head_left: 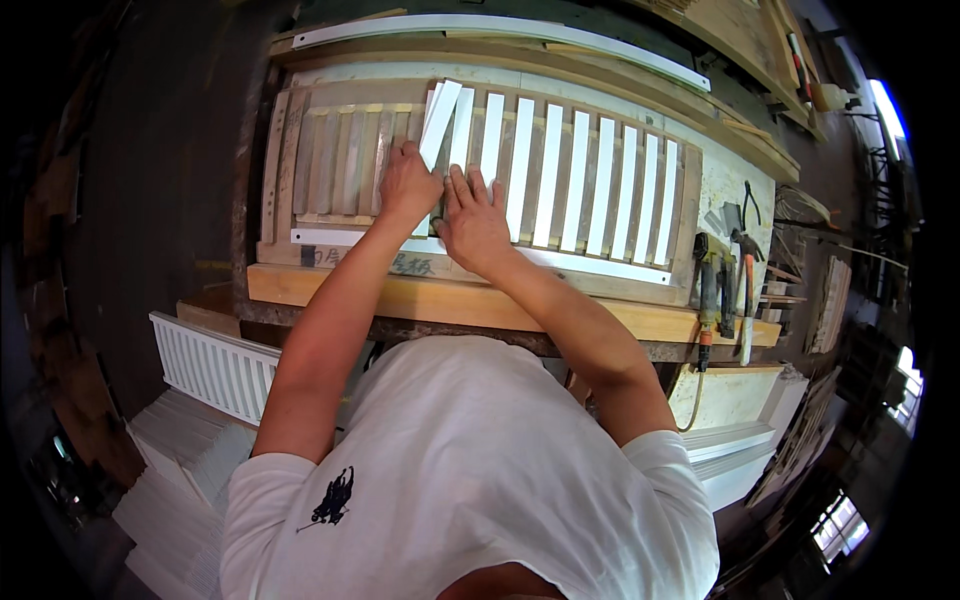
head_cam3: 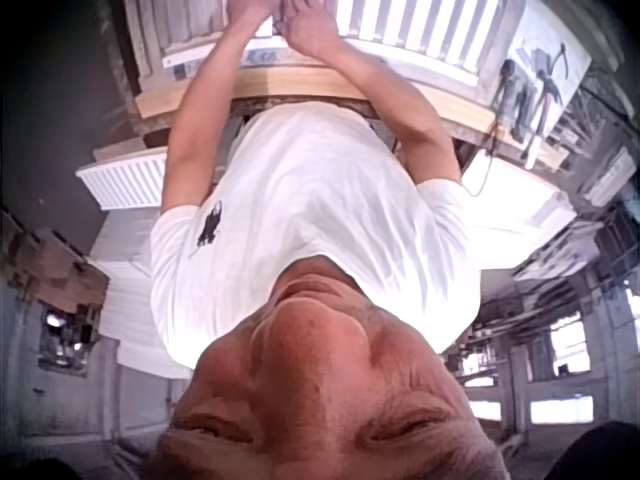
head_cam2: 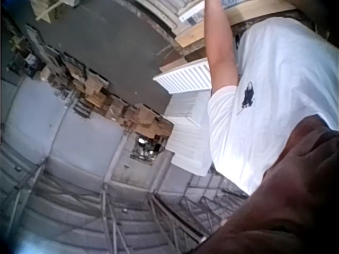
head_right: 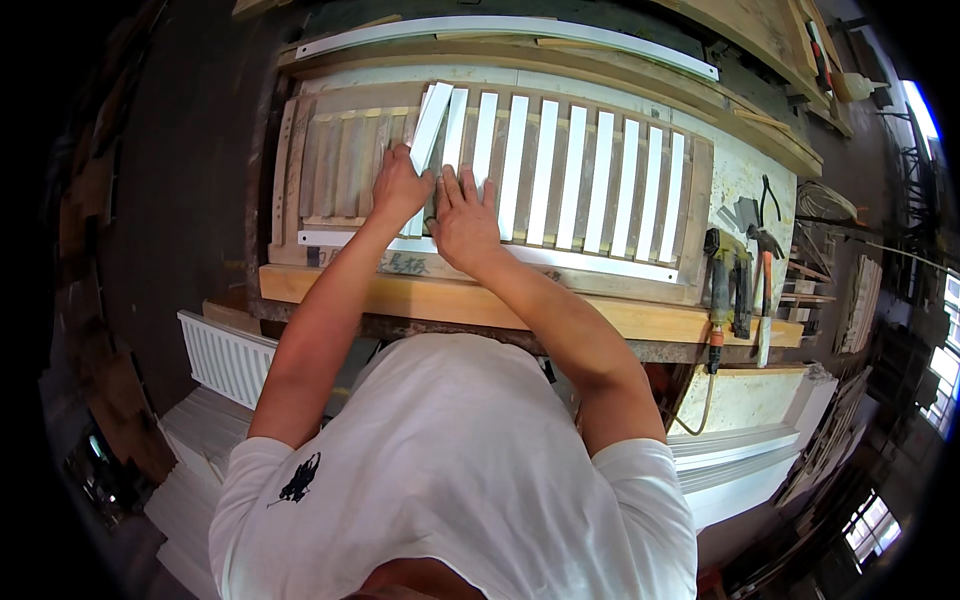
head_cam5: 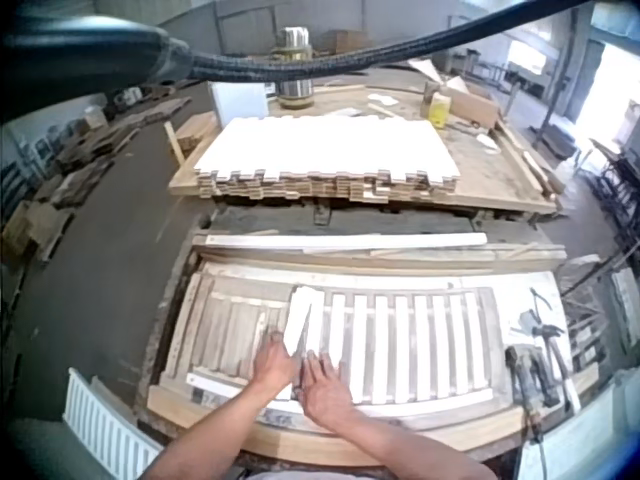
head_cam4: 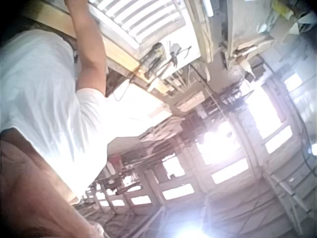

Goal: The person assembles white wooden slats into a rectangular frame on a workbench. They align the slats between two side rails and secure them using a pneumatic nail gun. The process involves positioning the components and driving nails into the joints to create a finished panel.

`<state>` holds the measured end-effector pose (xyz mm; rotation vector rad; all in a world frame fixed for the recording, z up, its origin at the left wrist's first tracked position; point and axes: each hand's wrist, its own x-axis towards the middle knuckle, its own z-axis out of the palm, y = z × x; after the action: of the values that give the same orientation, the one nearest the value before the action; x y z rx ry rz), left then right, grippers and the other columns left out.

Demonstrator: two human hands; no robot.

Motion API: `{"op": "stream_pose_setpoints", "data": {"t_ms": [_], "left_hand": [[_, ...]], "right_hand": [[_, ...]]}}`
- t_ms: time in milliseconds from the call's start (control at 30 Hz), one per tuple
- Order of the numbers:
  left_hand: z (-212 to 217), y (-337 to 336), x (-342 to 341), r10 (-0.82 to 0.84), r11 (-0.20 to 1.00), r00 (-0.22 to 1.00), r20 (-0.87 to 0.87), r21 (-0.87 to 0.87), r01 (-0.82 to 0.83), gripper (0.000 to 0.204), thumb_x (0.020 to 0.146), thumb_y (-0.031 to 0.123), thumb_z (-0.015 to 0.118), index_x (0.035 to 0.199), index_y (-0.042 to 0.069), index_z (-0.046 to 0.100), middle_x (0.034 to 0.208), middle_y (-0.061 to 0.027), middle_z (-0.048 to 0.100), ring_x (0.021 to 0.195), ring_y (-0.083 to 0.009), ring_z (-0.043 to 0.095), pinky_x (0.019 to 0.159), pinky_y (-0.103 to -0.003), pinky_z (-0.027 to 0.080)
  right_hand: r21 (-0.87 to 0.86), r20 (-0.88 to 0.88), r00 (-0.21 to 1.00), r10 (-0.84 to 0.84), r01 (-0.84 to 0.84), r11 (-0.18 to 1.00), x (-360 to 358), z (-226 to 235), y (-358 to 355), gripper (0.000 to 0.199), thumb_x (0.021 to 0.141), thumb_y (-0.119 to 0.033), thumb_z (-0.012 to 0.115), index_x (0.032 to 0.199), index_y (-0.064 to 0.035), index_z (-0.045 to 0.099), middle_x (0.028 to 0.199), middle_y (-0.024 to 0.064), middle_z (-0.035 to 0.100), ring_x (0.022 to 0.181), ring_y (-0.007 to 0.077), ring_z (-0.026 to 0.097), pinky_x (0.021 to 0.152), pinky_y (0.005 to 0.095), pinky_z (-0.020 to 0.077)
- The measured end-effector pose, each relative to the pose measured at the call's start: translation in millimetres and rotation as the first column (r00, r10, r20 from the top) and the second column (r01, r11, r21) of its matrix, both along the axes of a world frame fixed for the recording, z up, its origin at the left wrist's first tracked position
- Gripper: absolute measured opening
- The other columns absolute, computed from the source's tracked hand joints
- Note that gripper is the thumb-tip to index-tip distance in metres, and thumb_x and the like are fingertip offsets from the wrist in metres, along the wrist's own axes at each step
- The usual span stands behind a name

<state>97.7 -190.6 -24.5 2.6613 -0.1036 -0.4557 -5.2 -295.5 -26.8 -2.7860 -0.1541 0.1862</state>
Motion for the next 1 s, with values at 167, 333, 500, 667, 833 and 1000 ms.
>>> {"op": "stream_pose_setpoints", "data": {"t_ms": [167,333,500,667,833,1000], "left_hand": [[-1.8,13.2,-1.2,0.043,0.998,0.998,0.050,-0.058,-0.040,0.051,0.079,0.025,0.064,0.118,-0.004,0.050,0.116,-0.0249,0.053,0.106,-0.0436,0.056,0.088,-0.049,0.048],[2.2,30.2,8.0,0.071,0.997,0.989,0.132,-0.010,-0.071,0.044,0.079,0.023,0.064,0.111,-0.004,0.052,0.116,-0.0244,0.053,0.102,-0.0426,0.057,0.085,-0.048,0.049],[-1.9,37.7,15.3,-0.001,0.999,0.986,0.165,0.053,-0.008,0.045,0.078,0.024,0.066,0.110,-0.004,0.052,0.113,-0.0240,0.055,0.102,-0.0420,0.058,0.085,-0.049,0.049],[0.2,46.8,12.0,0.066,0.998,0.992,0.104,-0.019,-0.064,0.046,0.078,0.025,0.065,0.110,-0.005,0.053,0.111,-0.0251,0.056,0.100,-0.0434,0.058,0.086,-0.050,0.048],[-3.4,73.0,13.9,0.150,0.989,0.957,0.247,-0.033,-0.146,0.042,0.077,0.025,0.065,0.107,-0.004,0.056,0.106,-0.0251,0.056,0.096,-0.0429,0.058,0.082,-0.051,0.049],[-12.9,84.0,21.3,0.108,0.994,0.960,0.260,-0.002,-0.111,0.042,0.076,0.023,0.065,0.108,-0.003,0.058,0.105,-0.0234,0.058,0.098,-0.0416,0.058,0.083,-0.048,0.048]], "right_hand": [[0.038,0.006,0.998,0.059,-0.059,0.998,-3.1,-1.1,5.3,0.067,0.089,-0.037,0.056,0.138,0.0047,0.039,0.149,0.0181,0.031,0.139,0.0367,0.027,0.109,0.0573,0.0219],[0.080,0.075,0.990,0.120,-0.126,0.989,12.3,-4.6,24.7,0.072,0.088,-0.038,0.058,0.141,0.0044,0.034,0.150,0.0205,0.029,0.140,0.0372,0.025,0.110,0.0586,0.0198],[0.014,0.037,0.989,0.141,-0.141,0.990,21.1,-8.4,28.0,0.072,0.088,-0.038,0.058,0.142,0.0036,0.034,0.151,0.0204,0.028,0.140,0.0374,0.023,0.109,0.0591,0.0204],[0.148,-0.005,0.988,0.151,-0.149,0.978,14.4,0.9,37.4,0.069,0.088,-0.037,0.059,0.138,0.0057,0.038,0.147,0.0213,0.032,0.140,0.0373,0.024,0.109,0.0588,0.0211],[0.210,0.148,0.973,0.176,-0.205,0.956,29.5,-1.9,58.0,0.068,0.087,-0.037,0.058,0.134,0.0083,0.041,0.146,0.0233,0.033,0.140,0.0379,0.023,0.110,0.0597,0.0192],[0.066,0.128,0.969,0.213,-0.222,0.973,28.0,-17.4,64.8,0.068,0.088,-0.039,0.058,0.132,0.0104,0.042,0.148,0.0249,0.030,0.139,0.0382,0.024,0.109,0.0602,0.0196]]}}
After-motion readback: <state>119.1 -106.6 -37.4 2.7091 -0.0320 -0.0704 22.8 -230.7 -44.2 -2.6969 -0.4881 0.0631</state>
